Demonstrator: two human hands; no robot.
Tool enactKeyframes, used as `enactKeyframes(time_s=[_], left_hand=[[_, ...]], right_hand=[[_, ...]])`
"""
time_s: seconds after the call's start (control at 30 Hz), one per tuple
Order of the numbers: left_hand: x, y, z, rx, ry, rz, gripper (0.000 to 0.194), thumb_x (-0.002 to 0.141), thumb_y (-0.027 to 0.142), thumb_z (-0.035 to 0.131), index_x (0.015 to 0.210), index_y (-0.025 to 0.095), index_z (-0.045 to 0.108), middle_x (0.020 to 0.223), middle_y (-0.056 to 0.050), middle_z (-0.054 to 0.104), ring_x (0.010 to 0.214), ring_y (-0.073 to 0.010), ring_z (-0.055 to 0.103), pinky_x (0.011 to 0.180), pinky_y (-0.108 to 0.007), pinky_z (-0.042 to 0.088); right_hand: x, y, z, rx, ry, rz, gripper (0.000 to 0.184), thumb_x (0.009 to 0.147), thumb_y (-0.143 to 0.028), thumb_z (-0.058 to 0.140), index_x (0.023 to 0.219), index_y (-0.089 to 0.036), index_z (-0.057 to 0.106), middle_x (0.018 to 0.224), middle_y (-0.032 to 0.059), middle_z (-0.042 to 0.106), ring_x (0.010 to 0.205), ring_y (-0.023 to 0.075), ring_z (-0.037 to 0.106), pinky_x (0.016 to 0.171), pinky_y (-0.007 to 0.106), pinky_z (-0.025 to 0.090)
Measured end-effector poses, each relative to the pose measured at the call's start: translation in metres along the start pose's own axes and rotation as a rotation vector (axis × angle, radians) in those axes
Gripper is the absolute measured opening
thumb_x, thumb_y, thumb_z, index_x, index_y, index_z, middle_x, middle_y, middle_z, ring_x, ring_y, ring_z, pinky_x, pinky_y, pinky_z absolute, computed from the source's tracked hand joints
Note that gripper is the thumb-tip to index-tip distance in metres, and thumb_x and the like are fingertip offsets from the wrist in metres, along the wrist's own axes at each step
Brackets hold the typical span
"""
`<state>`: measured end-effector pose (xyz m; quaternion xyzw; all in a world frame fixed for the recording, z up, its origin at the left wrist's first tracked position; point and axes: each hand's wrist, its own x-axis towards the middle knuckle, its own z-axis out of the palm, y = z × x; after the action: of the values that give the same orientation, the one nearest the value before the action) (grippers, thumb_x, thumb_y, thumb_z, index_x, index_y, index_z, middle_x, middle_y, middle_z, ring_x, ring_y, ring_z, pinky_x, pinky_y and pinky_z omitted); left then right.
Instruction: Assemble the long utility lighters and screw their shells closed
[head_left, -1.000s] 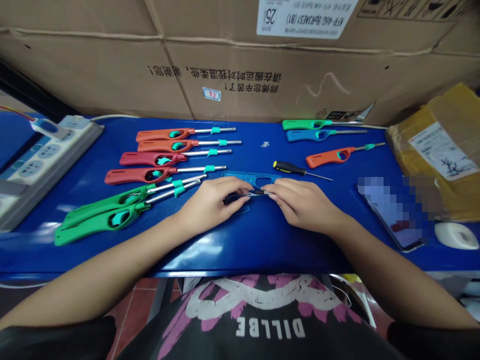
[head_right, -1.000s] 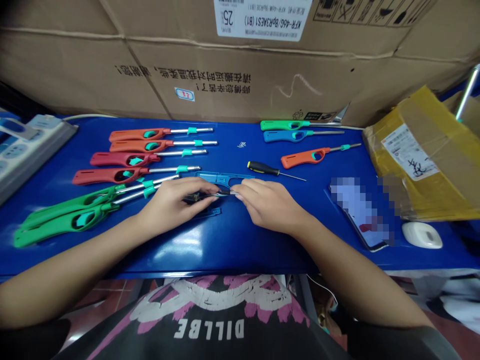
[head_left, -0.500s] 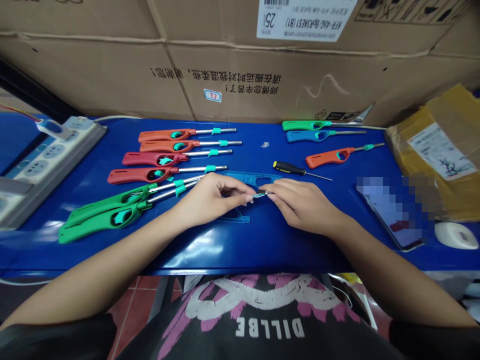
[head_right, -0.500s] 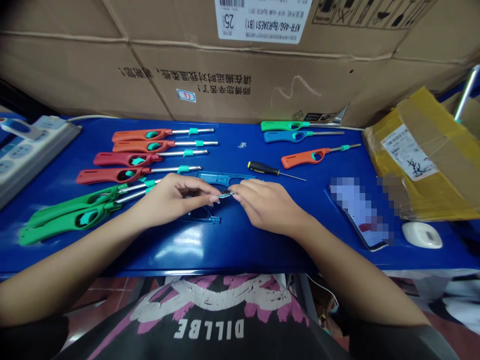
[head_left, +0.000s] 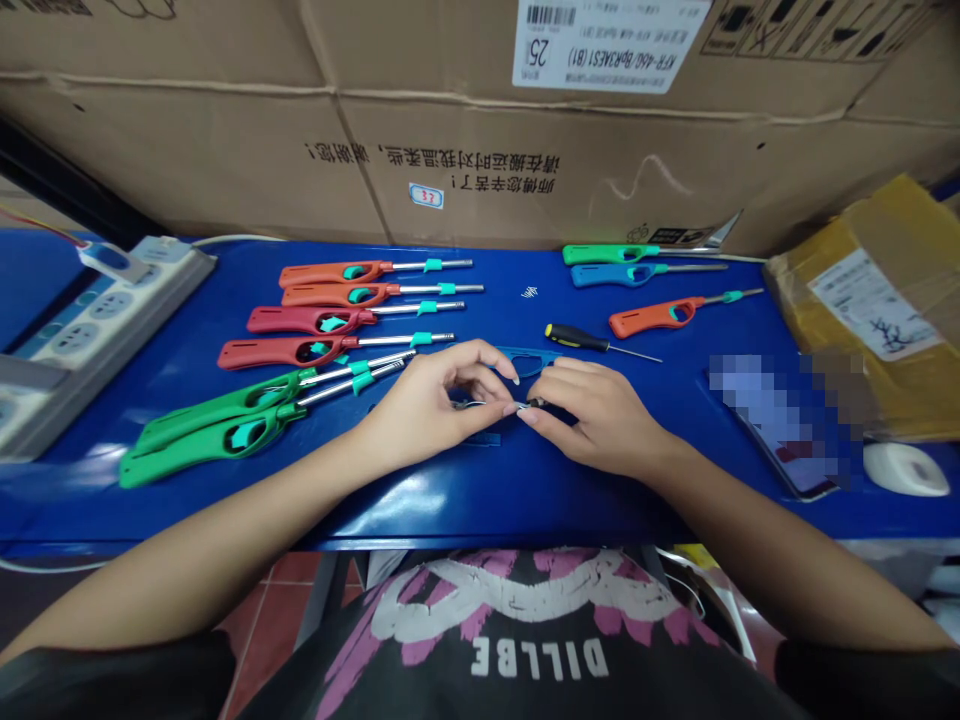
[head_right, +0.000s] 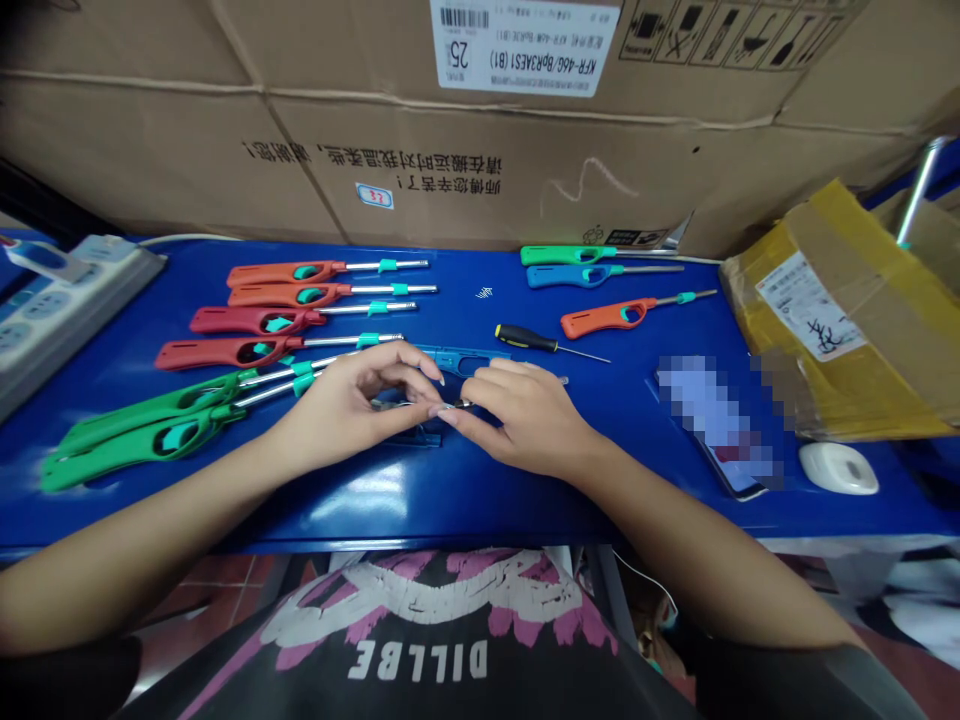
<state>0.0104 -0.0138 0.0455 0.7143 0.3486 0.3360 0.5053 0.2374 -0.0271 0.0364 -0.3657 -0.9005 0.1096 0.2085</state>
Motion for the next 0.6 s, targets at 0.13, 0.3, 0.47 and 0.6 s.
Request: enactKeyframes(time_s=[0.13,0.3,0.47,0.6], left_hand=[[-0.0043,0.0026,0.0019,0.184,0.036,0.165,0.018,0.088,0.018,0.072,0.105,0.015,0.067,0.089,-0.004,0.076,0.081,-0.0132,0.073,0.079,-0.025,0.059],[-0.0059,0.0041,0.0023,0.275,0.035,0.274,0.016,0.089,0.016,0.07,0.105,0.015,0.069,0.093,-0.004,0.076,0.081,-0.0115,0.072,0.08,-0.022,0.059],[-0.0061,0.004,0.0023,0.289,-0.014,0.332,0.024,0.087,0.013,0.07,0.111,0.015,0.068,0.1,-0.005,0.075,0.084,-0.0116,0.071,0.082,-0.023,0.058],[-0.0073,0.0025,0.0027,0.368,0.03,0.435,0.026,0.087,0.014,0.07,0.113,0.016,0.068,0.104,-0.007,0.075,0.096,-0.0162,0.07,0.089,-0.029,0.057]], right_hand=[[0.0003,-0.0005,0.0012,0.029,0.037,0.001,0.032,0.102,-0.037,0.047,0.08,-0.02,0.061,0.076,0.0024,0.063,0.074,0.0171,0.049,0.07,0.033,0.035],[-0.0007,-0.002,-0.0001,0.024,0.02,-0.036,0.029,0.1,-0.033,0.047,0.079,-0.02,0.061,0.075,0.0017,0.057,0.074,0.0176,0.046,0.068,0.034,0.032],[-0.0005,-0.0019,-0.003,0.006,0.068,-0.086,0.028,0.1,-0.031,0.048,0.077,-0.019,0.059,0.073,0.0016,0.056,0.071,0.0175,0.044,0.067,0.034,0.031],[-0.0015,-0.0001,-0.0029,0.025,0.079,-0.074,0.027,0.102,-0.035,0.048,0.086,-0.018,0.062,0.077,0.0029,0.06,0.075,0.0185,0.046,0.069,0.034,0.034]])
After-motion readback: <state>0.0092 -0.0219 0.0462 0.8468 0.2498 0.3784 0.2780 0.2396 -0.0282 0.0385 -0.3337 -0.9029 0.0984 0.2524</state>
